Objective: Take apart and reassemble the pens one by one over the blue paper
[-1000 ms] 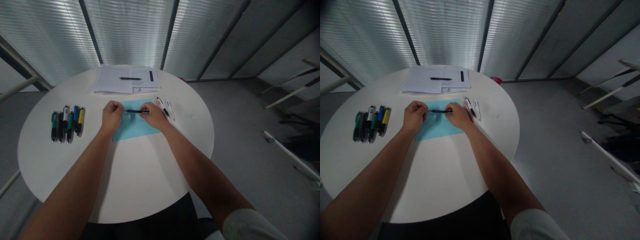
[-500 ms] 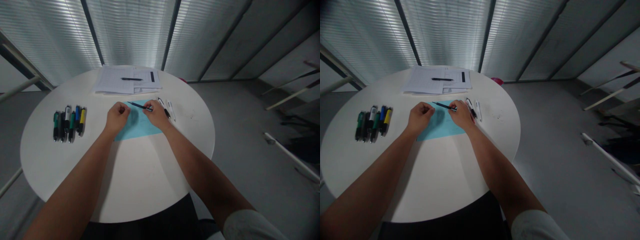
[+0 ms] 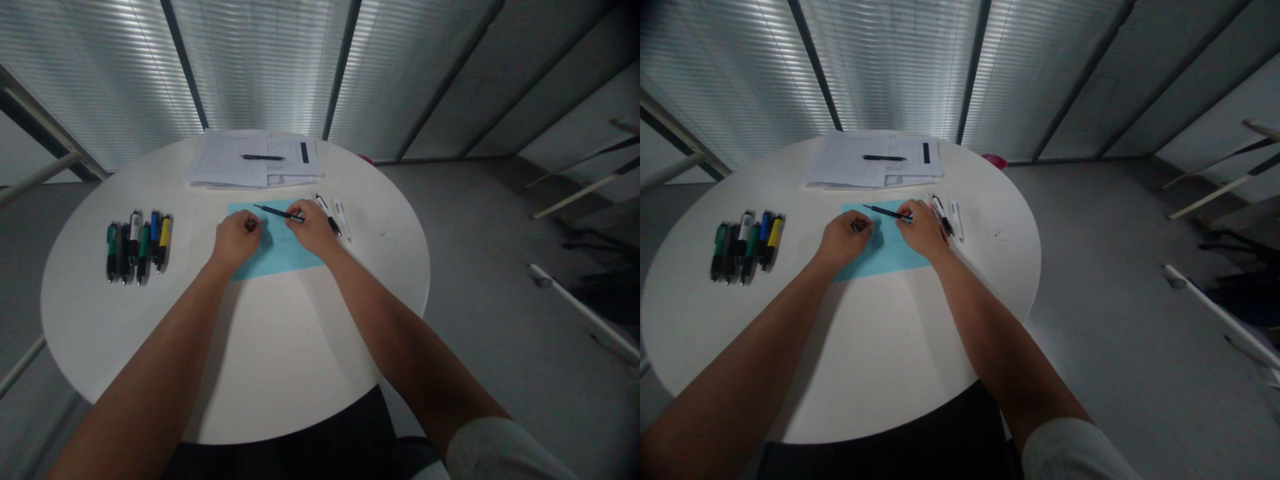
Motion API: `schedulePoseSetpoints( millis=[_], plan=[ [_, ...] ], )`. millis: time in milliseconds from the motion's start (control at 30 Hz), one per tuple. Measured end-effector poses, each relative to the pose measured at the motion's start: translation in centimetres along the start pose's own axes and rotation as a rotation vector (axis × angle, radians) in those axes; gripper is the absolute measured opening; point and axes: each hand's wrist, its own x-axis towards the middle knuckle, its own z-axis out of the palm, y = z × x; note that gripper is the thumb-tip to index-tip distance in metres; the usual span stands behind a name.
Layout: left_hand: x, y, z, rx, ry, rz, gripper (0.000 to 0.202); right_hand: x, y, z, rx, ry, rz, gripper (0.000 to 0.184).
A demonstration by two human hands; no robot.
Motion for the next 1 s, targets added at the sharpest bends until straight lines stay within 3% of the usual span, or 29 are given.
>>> schedulePoseSetpoints(
  millis=[200, 367, 667, 1000],
  plan=[
    [-0.1, 0.1, -0.3, -0.226, 0.125, -0.067, 0.023, 0.0, 0.2, 0.2, 0.05, 0.003, -0.024, 0.012],
    [-0.1, 0.5, -0.8, -0.399, 0.152, -0.081, 0.031, -0.2, -0.1, 0.0, 0.106, -0.036, -0.046, 0.012],
    [-0.1, 1.1, -1.3, -0.587, 0.217, -0.154, 0.022, -0.2, 0.1, 0.1, 0.135, -0.068, -0.025, 0.011],
    [1.2, -0.2, -1.0, -0.794, 0.409, -0.288, 0.017, 0.0, 0.9, 0.1, 0.025, 0.067, 0.016, 0.014]
  ],
)
